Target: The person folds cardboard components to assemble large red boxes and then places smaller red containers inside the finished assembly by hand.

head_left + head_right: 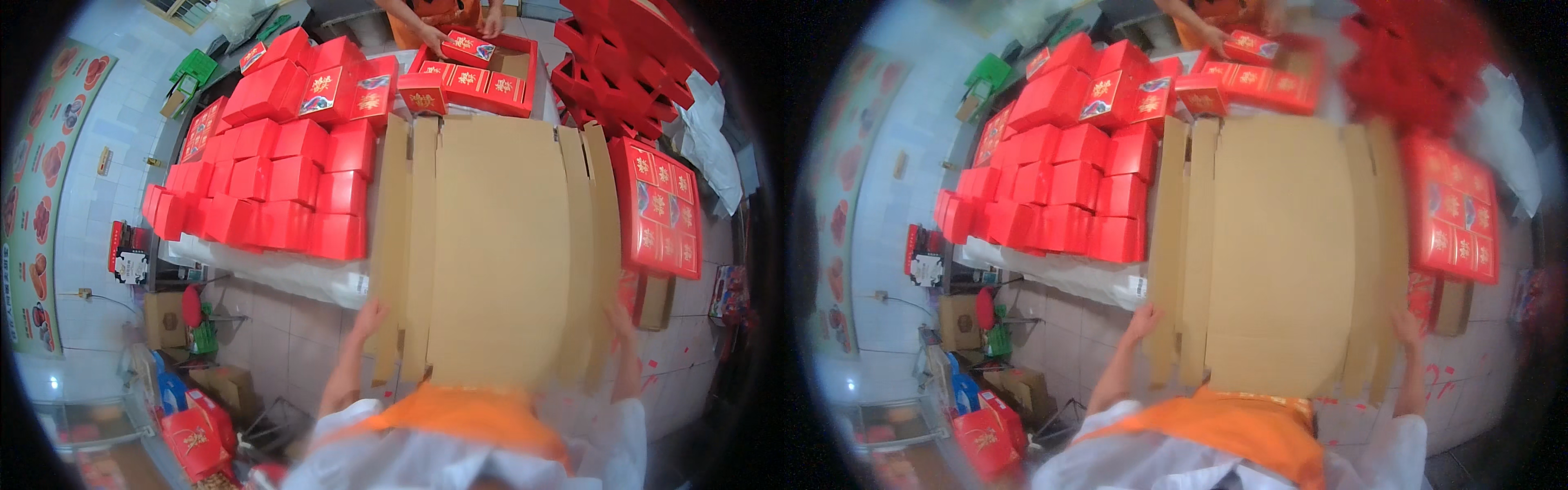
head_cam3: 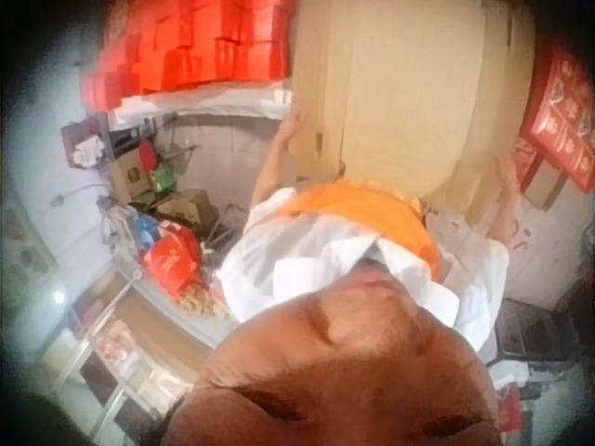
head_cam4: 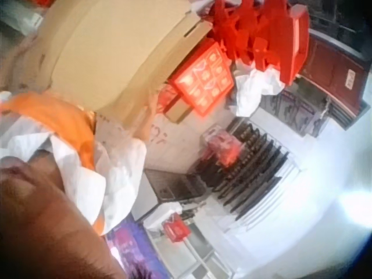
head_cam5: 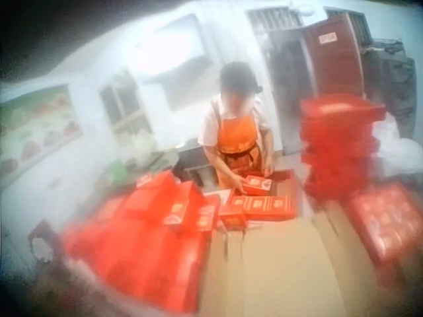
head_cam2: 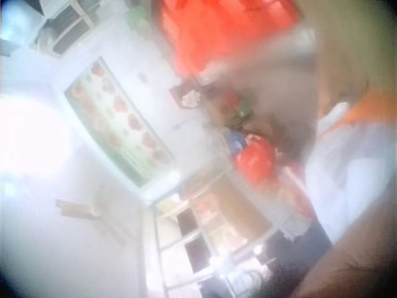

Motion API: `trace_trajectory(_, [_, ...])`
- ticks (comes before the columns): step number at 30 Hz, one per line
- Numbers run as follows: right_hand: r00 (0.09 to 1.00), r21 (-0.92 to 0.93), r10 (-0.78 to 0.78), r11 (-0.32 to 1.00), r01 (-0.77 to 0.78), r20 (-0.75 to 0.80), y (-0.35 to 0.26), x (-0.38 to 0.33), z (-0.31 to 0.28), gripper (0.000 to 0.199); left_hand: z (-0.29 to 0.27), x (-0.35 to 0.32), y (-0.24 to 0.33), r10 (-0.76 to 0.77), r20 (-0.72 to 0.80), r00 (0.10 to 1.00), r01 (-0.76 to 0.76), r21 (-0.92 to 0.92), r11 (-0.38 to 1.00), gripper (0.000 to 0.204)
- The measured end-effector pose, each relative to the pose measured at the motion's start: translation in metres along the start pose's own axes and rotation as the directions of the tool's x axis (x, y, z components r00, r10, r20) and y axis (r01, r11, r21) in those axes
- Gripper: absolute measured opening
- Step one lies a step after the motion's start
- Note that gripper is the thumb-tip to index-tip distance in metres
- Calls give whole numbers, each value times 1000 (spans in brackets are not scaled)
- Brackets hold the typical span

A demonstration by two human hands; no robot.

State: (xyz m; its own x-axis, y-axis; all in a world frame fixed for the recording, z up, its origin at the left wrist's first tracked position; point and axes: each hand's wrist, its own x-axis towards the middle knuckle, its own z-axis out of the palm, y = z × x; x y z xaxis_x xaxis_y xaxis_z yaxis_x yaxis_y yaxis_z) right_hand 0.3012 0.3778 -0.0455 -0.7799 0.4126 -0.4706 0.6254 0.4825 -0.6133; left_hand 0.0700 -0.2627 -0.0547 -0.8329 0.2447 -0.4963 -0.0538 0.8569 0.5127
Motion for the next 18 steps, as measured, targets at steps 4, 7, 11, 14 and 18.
trace_trajectory(4, [985,-171,126,974,-146,-120,66,8,23,47,38,-4,52,-119,-17,993,114,-185,976,45])
trace_trajectory(7, [976,409,168,907,-99,-136,49,13,52,51,64,-8,81,9,-99,995,-58,-510,858,60])
trace_trajectory(11, [993,862,115,501,-79,25,-39,-19,46,56,45,-18,148,28,143,989,124,-926,356,70])
trace_trajectory(14, [997,777,69,626,-59,19,-43,-10,39,66,65,-4,135,116,79,990,-15,-760,650,83])
trace_trajectory(18, [998,583,36,810,-56,47,-51,-3,52,81,80,17,136,4,235,972,153,-644,750,101])
